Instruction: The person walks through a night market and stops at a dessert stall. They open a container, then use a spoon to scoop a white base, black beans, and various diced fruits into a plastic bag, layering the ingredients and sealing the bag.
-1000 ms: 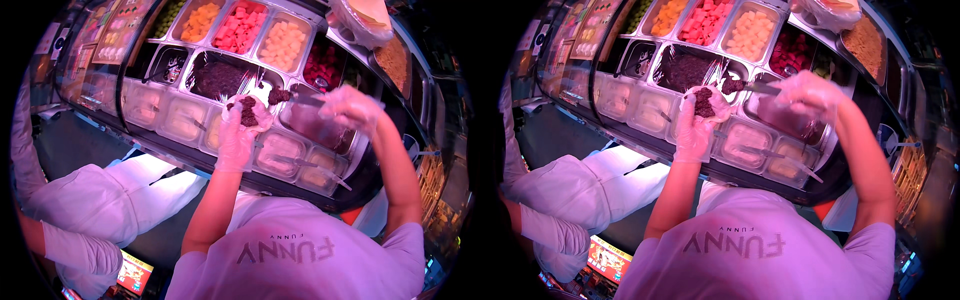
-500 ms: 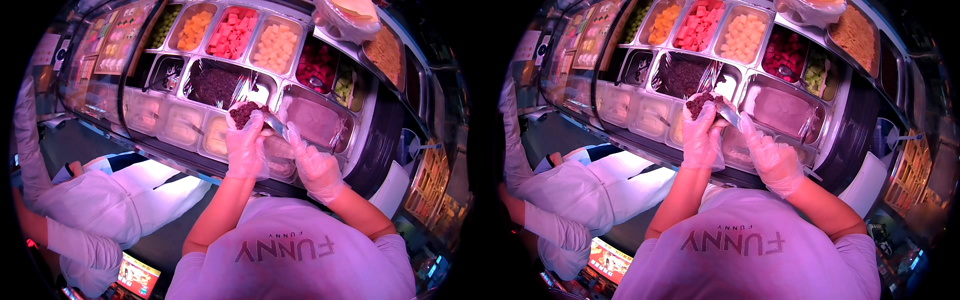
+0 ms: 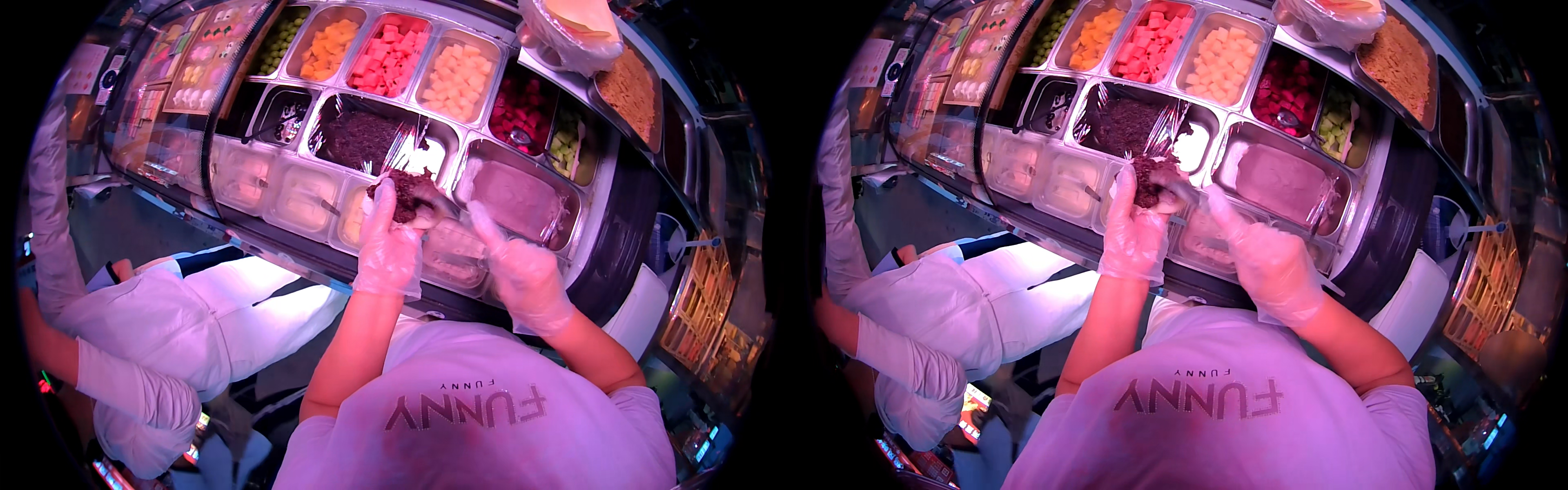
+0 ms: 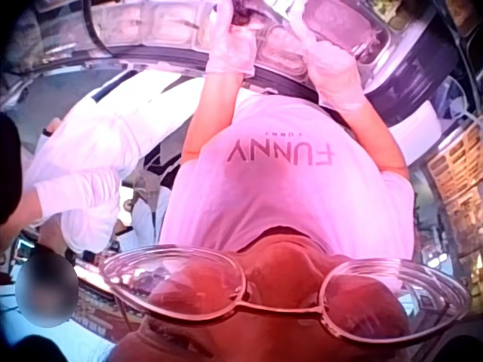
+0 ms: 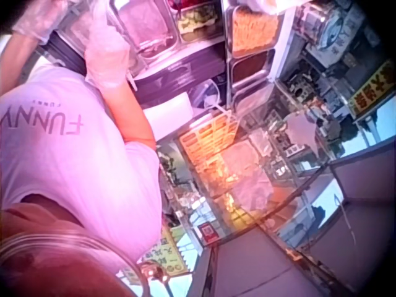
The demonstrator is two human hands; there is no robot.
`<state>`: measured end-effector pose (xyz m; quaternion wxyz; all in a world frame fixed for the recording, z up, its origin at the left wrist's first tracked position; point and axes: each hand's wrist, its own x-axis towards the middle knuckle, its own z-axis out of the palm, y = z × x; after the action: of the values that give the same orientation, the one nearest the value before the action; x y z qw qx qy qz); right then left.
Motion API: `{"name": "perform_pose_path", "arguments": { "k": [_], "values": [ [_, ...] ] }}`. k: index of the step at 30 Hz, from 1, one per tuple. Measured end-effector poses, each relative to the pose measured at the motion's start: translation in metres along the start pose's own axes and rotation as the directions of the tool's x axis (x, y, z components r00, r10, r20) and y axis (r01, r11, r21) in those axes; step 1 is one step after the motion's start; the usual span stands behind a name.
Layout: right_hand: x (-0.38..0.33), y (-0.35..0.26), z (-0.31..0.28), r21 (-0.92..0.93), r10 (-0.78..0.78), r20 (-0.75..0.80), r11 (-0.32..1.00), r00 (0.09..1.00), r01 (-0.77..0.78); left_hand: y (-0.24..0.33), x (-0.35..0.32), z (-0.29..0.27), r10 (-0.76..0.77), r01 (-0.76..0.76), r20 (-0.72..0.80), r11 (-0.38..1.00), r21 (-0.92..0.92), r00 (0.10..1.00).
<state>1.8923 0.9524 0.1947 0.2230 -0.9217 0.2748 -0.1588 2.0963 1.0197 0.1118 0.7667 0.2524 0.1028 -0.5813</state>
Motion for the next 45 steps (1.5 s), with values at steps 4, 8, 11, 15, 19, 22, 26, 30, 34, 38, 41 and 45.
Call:
{"name": "perform_pose_path", "arguments": {
  "k": [4,8,11,15,19,22,26,30,34,38,41,45],
  "values": [
    [-0.006,-0.006,0.012,-0.031,-0.077,-0.017,0.997,0.997,0.077,-0.004,-0.004,0.005,0.077,-0.081,-0.047,0.992,-0.096,0.996],
    [0.001,-0.011,-0.006,-0.043,-0.099,0.134,0.994,0.986,0.105,0.004,-0.009,-0.001,0.145,-0.145,-0.123,0.989,0.009,0.982],
    [0.006,-0.014,-0.011,-0.066,-0.143,0.067,0.987,0.987,0.147,0.014,-0.006,-0.009,0.117,-0.116,-0.025,0.993,0.009,0.993],
    [0.011,-0.018,-0.013,-0.063,-0.154,0.221,0.983,0.963,0.172,0.013,-0.013,0.000,0.142,-0.142,-0.002,0.989,0.041,0.990],
    [0.013,-0.001,-0.003,0.343,0.007,0.065,0.939,0.998,-0.029,0.016,-0.017,-0.021,0.130,-0.129,-0.062,0.992,0.017,0.990],
    [0.028,-0.002,-0.005,0.421,0.374,0.267,0.784,0.888,-0.457,0.014,-0.021,-0.018,0.204,-0.204,-0.030,0.979,0.022,0.978],
    [0.019,-0.004,0.019,0.270,0.156,0.136,0.944,0.978,-0.188,0.014,-0.019,-0.010,0.205,-0.204,-0.004,0.976,0.079,0.979],
    [0.021,-0.029,0.031,-0.028,0.006,0.028,1.000,1.000,-0.006,0.009,-0.014,-0.017,0.137,-0.138,0.012,0.982,0.127,0.990],
    [0.031,-0.032,0.023,-0.050,-0.034,0.081,0.998,0.996,0.038,0.009,-0.010,-0.029,0.086,-0.083,-0.024,0.993,0.082,0.996],
    [0.047,-0.002,0.011,0.076,0.011,-0.036,0.997,0.999,-0.008,0.019,-0.010,-0.040,0.162,-0.156,-0.061,0.982,0.105,0.985],
    [0.080,0.042,0.034,-0.227,0.196,0.256,0.964,0.947,-0.138,0.029,-0.022,-0.045,0.132,-0.125,-0.079,0.988,0.087,0.988],
    [0.141,0.056,0.059,-0.410,0.384,0.600,0.901,0.701,-0.142,0.029,-0.042,-0.038,0.070,-0.062,-0.106,0.995,0.081,0.992]
  ]
}}
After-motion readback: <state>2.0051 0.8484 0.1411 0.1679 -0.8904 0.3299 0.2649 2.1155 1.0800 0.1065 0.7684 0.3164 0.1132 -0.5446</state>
